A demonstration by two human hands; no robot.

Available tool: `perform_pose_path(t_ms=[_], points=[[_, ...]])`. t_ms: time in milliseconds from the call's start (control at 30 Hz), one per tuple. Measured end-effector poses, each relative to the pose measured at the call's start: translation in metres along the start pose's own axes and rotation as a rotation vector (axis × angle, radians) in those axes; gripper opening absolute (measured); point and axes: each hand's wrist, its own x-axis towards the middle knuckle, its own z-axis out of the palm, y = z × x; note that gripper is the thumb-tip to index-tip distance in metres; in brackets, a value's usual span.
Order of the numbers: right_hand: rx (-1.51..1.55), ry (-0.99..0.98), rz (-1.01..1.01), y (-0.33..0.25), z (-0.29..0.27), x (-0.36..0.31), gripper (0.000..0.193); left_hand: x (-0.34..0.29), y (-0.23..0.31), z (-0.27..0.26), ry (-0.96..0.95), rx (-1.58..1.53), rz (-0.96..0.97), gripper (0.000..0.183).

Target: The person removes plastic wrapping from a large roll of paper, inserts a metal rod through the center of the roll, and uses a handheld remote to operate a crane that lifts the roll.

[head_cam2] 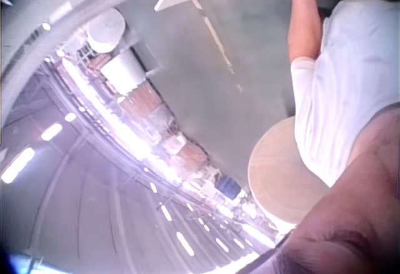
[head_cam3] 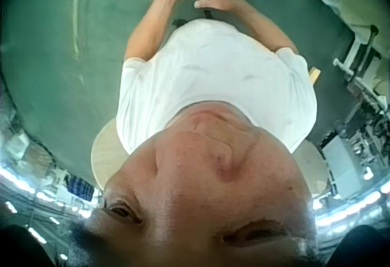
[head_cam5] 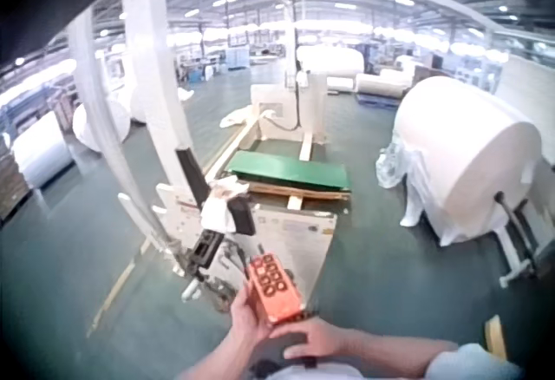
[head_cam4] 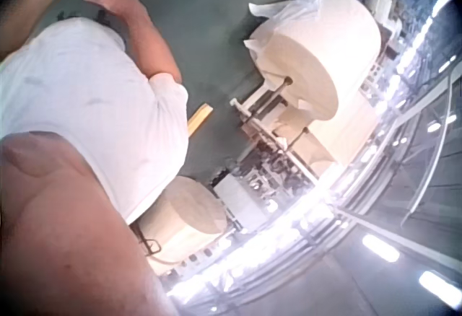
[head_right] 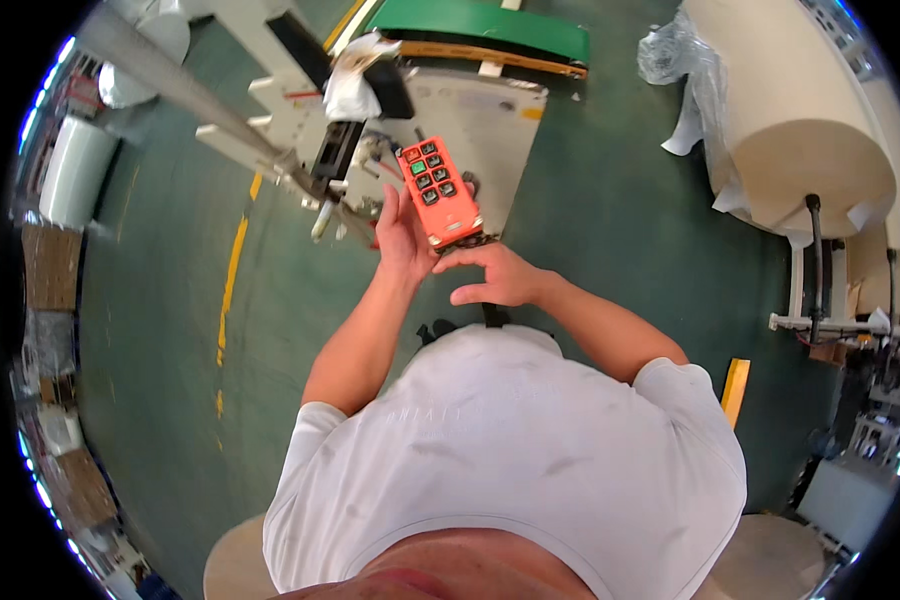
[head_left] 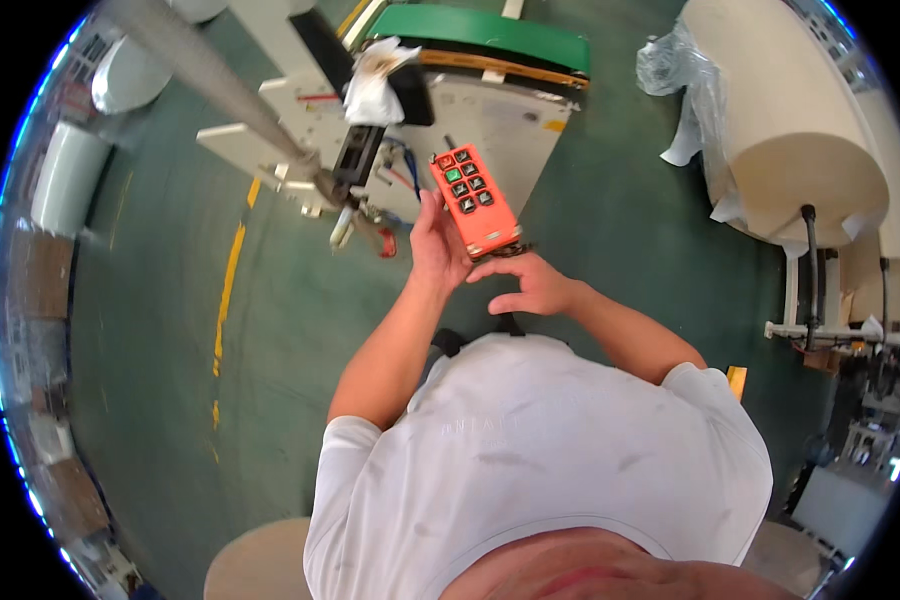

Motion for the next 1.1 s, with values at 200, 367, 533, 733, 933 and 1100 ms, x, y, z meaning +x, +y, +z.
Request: perform_pose_path(t_ms=[200, 367, 533, 733, 933, 1100], points=[[0.592, 0.596, 0.472, 0.041, -0.095, -0.042, 0.033, 0.083, -0.023, 0.052, 0.033, 0.161, -0.015, 0.064], [0.766, 0.836, 0.352, 0.041, -0.067, -0.067, 0.033, 0.059, -0.102, 0.031, -0.068, 0.206, -0.243, 0.055], [1.116, 0.868, 0.373, 0.042, -0.023, -0.112, 0.036, 0.047, -0.102, 0.008, -0.165, 1.339, -0.262, 0.068], [1.392, 1.481, 0.552, 0.117, 0.084, -0.248, 0.019, 0.024, 0.102, 0.004, 0.173, 1.918, 1.194, 0.085], [1.075, 1.732, 0.759, 0.175, 0.173, -0.344, 0.019, 0.044, 0.214, -0.002, 0.304, 1.635, 1.102, 0.104], [1.316, 1.576, 0.587, 0.138, 0.214, -0.349, 0.029, 0.061, 0.275, -0.008, 0.511, 1.569, 1.343, 0.103]])
